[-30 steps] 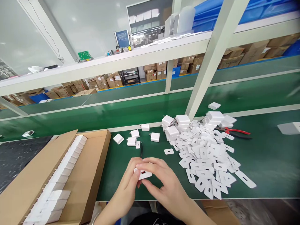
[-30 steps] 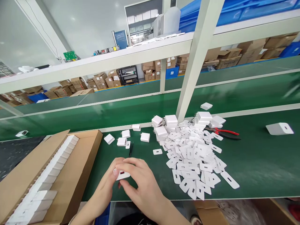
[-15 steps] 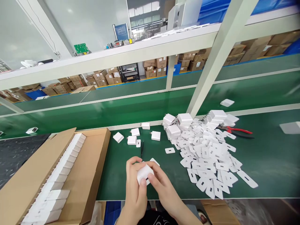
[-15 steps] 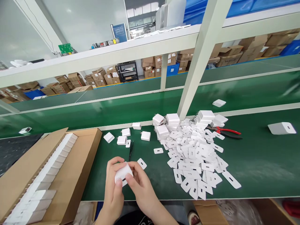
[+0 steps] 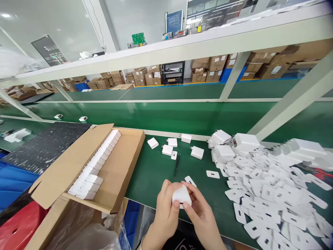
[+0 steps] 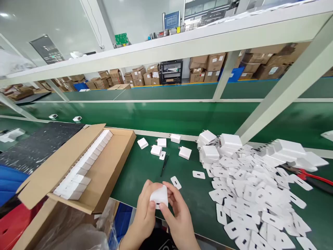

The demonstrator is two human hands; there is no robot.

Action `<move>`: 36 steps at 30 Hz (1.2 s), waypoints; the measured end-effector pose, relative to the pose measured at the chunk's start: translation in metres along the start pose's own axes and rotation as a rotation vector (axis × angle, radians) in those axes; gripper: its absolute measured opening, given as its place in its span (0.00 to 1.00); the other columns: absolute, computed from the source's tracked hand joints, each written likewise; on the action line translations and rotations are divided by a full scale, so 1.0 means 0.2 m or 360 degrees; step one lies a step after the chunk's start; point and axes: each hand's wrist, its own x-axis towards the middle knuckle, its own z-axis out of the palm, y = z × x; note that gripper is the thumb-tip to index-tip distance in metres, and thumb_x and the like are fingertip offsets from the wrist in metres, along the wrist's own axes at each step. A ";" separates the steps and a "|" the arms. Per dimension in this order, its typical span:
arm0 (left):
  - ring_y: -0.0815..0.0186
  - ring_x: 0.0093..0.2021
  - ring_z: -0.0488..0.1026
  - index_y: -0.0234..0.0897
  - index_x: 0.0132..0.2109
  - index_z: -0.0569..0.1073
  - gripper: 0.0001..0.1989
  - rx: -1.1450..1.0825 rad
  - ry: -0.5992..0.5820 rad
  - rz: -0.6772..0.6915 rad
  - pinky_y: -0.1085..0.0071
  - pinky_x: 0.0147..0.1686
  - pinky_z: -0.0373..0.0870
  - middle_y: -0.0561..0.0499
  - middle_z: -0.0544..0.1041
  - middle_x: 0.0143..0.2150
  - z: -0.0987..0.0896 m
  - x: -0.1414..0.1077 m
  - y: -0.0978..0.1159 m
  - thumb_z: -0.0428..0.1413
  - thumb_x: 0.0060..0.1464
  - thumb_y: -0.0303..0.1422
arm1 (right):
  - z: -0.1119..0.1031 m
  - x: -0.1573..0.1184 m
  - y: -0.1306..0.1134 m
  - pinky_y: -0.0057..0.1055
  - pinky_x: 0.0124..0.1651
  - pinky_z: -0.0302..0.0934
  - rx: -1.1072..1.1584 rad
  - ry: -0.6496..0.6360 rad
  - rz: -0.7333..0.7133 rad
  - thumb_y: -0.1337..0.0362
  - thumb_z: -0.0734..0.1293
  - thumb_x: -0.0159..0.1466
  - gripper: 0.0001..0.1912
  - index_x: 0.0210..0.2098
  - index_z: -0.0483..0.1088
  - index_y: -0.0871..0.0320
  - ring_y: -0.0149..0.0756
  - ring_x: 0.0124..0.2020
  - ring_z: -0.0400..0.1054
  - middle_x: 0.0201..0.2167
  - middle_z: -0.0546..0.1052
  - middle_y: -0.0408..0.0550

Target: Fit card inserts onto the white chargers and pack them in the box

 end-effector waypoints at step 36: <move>0.61 0.44 0.68 0.43 0.58 0.74 0.19 -0.0171 0.0135 0.0052 0.65 0.44 0.68 0.47 0.66 0.46 -0.02 -0.11 -0.15 0.41 0.75 0.40 | 0.14 0.02 -0.05 0.33 0.46 0.71 0.0223 0.0024 0.0159 0.47 0.75 0.65 0.22 0.52 0.78 0.53 0.40 0.41 0.74 0.41 0.77 0.50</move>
